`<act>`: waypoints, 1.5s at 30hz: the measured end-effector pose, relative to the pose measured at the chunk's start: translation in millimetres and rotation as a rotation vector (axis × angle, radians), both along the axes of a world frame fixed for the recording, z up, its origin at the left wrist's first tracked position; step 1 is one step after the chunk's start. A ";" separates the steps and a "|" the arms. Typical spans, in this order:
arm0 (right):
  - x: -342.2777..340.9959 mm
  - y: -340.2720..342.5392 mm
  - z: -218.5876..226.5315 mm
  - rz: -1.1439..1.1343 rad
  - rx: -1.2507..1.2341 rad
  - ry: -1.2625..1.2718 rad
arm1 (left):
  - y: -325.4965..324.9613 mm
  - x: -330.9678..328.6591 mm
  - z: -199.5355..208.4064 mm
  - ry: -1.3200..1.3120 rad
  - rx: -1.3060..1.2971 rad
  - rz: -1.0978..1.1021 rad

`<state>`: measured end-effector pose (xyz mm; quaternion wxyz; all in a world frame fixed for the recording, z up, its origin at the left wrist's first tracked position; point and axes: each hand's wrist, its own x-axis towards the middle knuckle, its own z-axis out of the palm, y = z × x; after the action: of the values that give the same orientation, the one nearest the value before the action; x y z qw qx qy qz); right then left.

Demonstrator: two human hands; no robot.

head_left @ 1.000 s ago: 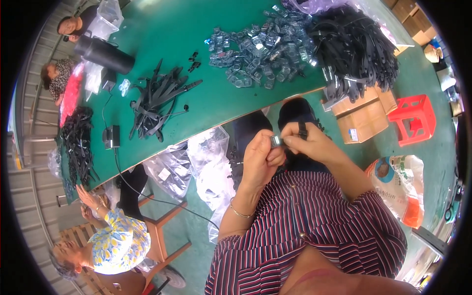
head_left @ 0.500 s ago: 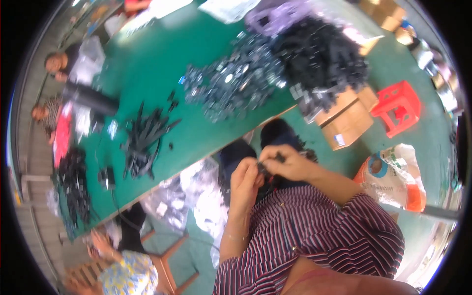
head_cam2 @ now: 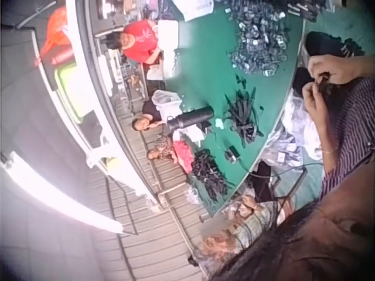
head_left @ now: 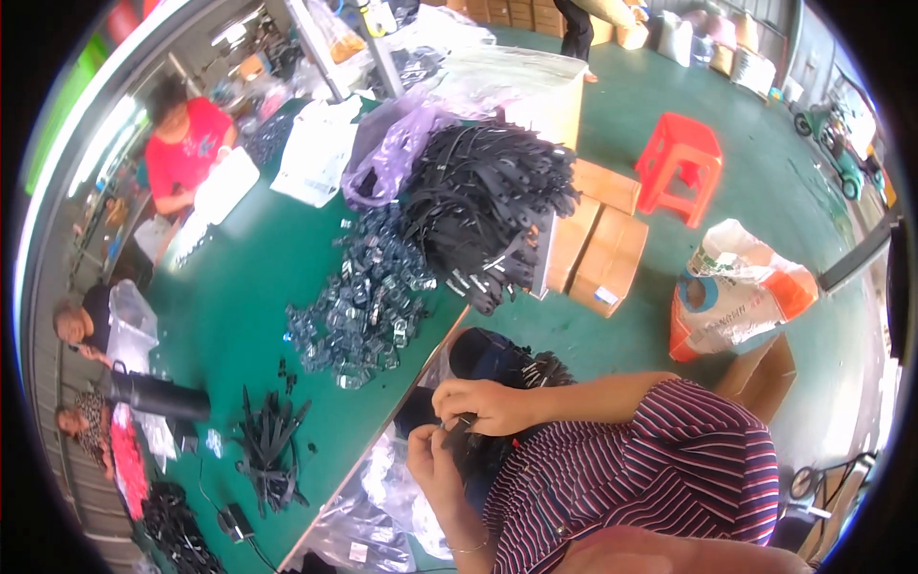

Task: The person assembles small black plastic components by hand at a factory workbench.

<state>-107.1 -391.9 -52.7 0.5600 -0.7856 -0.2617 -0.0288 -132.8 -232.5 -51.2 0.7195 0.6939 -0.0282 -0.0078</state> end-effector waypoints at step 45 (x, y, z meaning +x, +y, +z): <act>5.6 7.5 24.4 0.079 -0.060 -0.106 | 15.2 -2.1 -8.9 0.339 -0.826 -0.185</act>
<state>-101.6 -384.4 -28.3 0.5224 -0.7883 -0.3226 -0.0401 -134.9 -217.3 -60.1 0.9265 0.3324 0.0274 -0.1739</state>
